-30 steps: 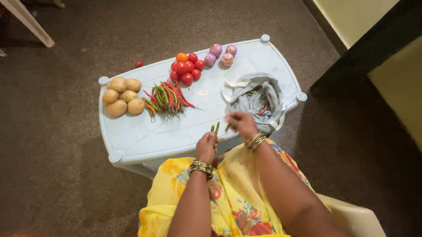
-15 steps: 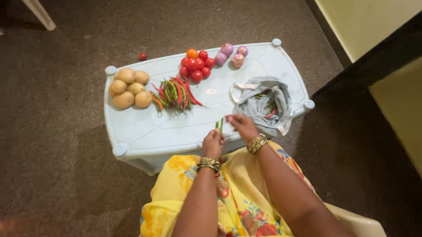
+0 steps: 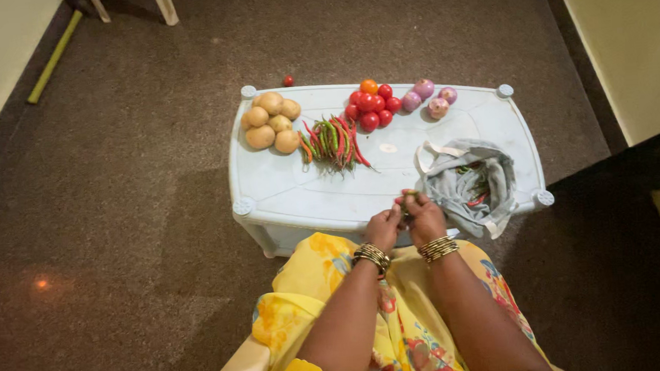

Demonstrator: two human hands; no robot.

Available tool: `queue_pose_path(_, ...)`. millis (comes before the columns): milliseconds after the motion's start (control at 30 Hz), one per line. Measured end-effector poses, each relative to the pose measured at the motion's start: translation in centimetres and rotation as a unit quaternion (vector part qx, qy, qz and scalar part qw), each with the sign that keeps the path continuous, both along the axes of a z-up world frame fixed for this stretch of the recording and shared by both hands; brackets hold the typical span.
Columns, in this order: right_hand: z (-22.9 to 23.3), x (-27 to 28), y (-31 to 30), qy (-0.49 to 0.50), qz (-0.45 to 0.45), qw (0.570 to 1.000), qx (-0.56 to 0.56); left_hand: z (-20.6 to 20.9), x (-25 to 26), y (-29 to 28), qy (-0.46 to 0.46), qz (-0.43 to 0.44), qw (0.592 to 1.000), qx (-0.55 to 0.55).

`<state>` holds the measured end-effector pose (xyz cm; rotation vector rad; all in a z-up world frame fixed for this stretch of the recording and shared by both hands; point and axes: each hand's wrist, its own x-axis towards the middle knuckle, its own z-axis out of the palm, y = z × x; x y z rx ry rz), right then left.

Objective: The person picks up green chilies from a table one by one, removes the stems by hand, and places the chilies and later tomatoes, onions, and potatoes into a small bag.

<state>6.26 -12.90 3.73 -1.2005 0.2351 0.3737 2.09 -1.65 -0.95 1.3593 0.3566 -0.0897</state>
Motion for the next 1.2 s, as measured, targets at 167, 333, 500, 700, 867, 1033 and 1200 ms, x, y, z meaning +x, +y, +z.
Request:
queue_pose_path(167,-4.2,3.3,-3.5,-0.008,-0.058,0.994,0.09,-1.4,0.4,0.1,0.049,0.089,0.994,0.025)
queue_pose_path(333,-3.0,5.7,-2.4,-0.006,-0.047,0.999,0.01,-3.4,1.5,-0.8,0.051,0.157,0.98,-0.109)
queue_pose_path(500,2.3,9.1,5.7,-0.053,0.09,0.986,-0.127,-1.5,0.9,-0.9,0.104,0.114,0.984,-0.089)
queue_pose_path(700,4.1,13.6,18.2,-0.115,0.196,0.949,-0.218,-0.2,0.6,-0.4,0.088,0.092,0.985,-0.119)
queue_pose_path(867,4.4,15.5,24.4,-0.222,0.2,0.851,-0.431,-0.5,1.3,-0.9,0.086,0.12,0.979,-0.141)
queue_pose_path(1033,2.3,17.8,27.1,-0.274,0.194,0.763,-0.552,1.3,0.9,-0.2,0.115,0.102,0.982,-0.105)
queue_pose_path(1200,3.1,17.8,27.2,-0.255,0.204,0.757,-0.566,0.4,1.1,-0.4,0.052,0.131,0.969,-0.202)
